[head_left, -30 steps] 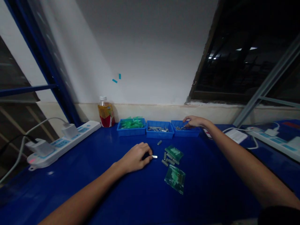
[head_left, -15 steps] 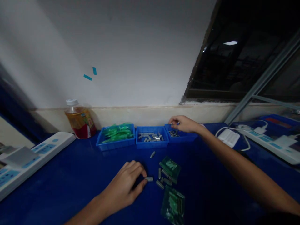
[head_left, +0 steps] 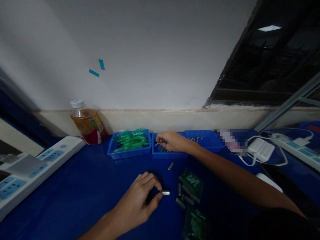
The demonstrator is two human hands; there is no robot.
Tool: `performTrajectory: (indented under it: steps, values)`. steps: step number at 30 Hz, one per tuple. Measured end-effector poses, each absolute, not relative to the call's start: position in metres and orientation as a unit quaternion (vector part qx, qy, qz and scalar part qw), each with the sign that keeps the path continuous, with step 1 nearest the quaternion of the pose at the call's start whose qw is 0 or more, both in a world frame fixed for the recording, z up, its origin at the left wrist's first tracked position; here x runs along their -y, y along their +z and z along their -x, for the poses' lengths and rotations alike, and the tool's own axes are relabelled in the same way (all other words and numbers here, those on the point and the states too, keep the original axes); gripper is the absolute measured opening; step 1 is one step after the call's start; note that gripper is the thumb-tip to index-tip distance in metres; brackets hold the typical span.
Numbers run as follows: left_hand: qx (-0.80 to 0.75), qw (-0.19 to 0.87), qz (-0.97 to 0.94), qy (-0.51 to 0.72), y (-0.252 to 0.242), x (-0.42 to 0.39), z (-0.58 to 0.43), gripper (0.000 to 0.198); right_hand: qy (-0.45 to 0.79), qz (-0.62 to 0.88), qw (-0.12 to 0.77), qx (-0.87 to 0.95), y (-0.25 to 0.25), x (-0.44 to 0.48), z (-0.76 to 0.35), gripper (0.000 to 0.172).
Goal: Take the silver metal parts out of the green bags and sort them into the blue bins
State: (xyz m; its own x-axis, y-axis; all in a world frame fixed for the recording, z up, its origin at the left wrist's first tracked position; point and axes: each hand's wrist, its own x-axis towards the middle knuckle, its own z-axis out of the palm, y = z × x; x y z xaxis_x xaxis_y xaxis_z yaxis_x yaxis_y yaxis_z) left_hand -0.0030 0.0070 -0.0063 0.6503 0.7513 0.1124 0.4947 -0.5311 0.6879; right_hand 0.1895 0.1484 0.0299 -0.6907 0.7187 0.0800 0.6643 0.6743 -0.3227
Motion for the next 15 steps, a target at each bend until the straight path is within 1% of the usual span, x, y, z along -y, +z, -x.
performTrajectory:
  steps: [3,5,7,9,10,11,13,15]
  values:
    - [-0.366,0.315,-0.85,0.209,-0.007,-0.006,0.004,0.009,0.112,0.353,0.1,0.924,0.039,-0.148,-0.189,0.021]
    - [-0.37,0.314,-0.846,0.221,-0.008,-0.006,0.004,0.01,0.097,0.364,0.125,0.918,0.047,-0.138,-0.192,0.016]
    - [-0.378,0.316,-0.835,0.243,-0.009,-0.008,0.005,0.011,0.092,0.387,0.186,0.898,0.054,-0.115,-0.197,0.012]
    - [-0.392,0.319,-0.819,0.271,-0.01,-0.009,0.005,0.014,0.106,0.397,0.258,0.874,0.055,-0.082,-0.201,0.012]
    - [-0.401,0.319,-0.811,0.283,-0.011,-0.01,0.005,0.015,0.12,0.389,0.279,0.87,0.053,-0.064,-0.202,0.011]
    - [-0.407,0.32,-0.804,0.294,-0.011,-0.011,0.005,0.016,0.131,0.379,0.283,0.871,0.049,-0.046,-0.202,0.014]
    - [-0.412,0.321,-0.796,0.307,-0.01,-0.011,0.006,0.018,0.137,0.366,0.247,0.887,0.037,-0.014,-0.199,0.024]
    - [-0.406,0.324,-0.796,0.311,-0.008,-0.012,0.006,0.02,0.119,0.371,0.233,0.891,0.024,0.005,-0.195,0.02]
